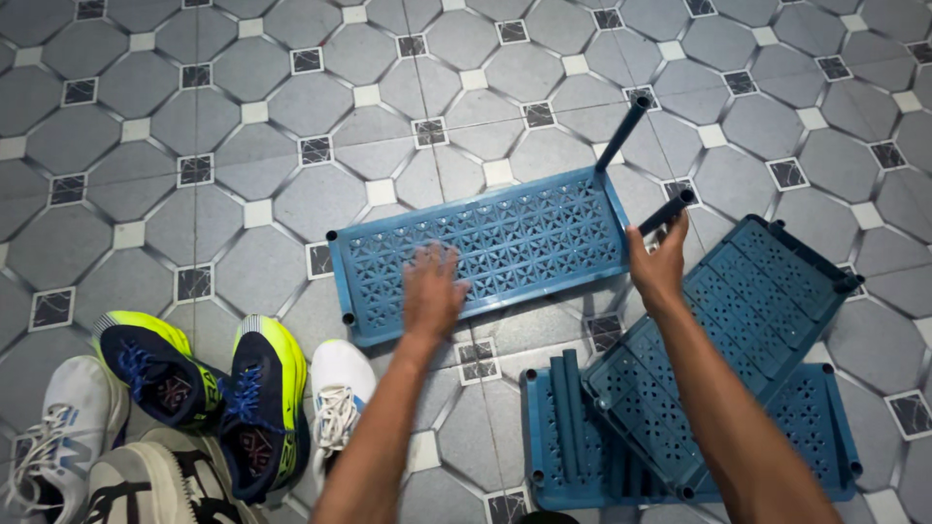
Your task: The person sits on the floor and first moves several pairs of shoes aside. They then disassemble a blue plastic two-tier shoe rack by removing the top shelf and detaching the legs from the base. The person wipes the base with a cloth and places the disassembled parts on the floor.
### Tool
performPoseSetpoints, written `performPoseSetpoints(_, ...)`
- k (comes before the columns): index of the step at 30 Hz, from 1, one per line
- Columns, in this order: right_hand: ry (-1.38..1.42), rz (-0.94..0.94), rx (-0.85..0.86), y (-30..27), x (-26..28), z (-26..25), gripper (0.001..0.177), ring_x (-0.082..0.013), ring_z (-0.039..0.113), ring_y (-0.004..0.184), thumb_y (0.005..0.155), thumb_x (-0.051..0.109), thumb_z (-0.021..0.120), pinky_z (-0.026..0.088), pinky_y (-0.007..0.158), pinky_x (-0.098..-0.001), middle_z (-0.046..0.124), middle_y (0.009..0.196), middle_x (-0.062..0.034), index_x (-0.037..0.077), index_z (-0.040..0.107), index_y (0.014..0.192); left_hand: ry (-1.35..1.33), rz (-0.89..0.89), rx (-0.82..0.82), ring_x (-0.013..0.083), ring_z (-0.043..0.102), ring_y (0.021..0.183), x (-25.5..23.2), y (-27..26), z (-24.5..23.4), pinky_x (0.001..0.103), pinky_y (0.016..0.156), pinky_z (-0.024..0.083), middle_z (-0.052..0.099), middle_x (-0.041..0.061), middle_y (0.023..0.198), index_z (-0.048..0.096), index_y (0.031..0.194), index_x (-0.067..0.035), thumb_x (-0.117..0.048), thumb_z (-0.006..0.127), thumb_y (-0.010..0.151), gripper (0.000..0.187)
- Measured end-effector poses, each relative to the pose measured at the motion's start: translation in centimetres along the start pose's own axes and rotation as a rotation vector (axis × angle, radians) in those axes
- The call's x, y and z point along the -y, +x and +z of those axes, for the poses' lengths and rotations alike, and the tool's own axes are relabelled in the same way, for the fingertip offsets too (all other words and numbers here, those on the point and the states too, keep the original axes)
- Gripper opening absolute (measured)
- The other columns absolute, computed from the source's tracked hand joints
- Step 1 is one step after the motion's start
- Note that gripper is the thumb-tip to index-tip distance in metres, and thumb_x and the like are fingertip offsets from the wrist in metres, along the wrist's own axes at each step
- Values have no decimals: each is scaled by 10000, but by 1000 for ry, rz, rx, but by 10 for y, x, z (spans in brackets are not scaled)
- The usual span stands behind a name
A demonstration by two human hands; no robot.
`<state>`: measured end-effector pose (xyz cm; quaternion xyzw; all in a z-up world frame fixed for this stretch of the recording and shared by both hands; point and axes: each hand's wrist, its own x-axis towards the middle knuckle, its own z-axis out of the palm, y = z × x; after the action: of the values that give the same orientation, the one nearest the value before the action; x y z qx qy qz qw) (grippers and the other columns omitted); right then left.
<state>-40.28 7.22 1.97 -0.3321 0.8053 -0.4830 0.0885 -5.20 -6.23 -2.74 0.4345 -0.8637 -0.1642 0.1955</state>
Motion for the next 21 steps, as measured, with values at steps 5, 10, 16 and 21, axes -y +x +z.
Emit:
performPoseSetpoints(5, -46, 60, -17, -2, 15, -4, 421, -292, 703, 1137, 1007, 279, 710, 546, 952, -389, 706, 1204, -179, 33, 561, 1315, -37, 59, 177, 457, 238, 1503, -51, -11, 33, 622, 1193, 193, 300, 194, 1632, 385, 1554, -168, -341, 744, 885, 779)
performPoseSetpoints(10, 2, -12, 183, -36, 26, -9, 303, -189, 729, 952, 954, 309, 734, 563, 826, -309, 754, 1012, -91, 62, 702, 1127, 39, 75, 358, 433, 216, 1524, -78, -14, 55, 636, 1196, 188, 252, 170, 1656, 300, 1588, -211, -332, 751, 876, 852)
performPoseSetpoints(16, 181, 156, 205, -100, 30, 19, 275, -100, 595, 722, 978, 357, 684, 495, 653, -280, 655, 806, 1, 84, 681, 1006, -9, 57, 393, 439, 199, 1524, -116, -15, 56, 680, 1178, 181, 211, 143, 1678, 202, 1617, -223, -374, 779, 841, 979)
performPoseSetpoints(21, 269, 283, 113, -137, 33, 43, 470, -78, 492, 625, 1028, 433, 617, 416, 580, -303, 540, 664, 16, 53, 588, 752, -17, -142, 477, 491, 64, 1530, -144, -8, 44, 830, 1101, 102, 62, 100, 1706, 183, 1613, -374, -426, 805, 842, 992)
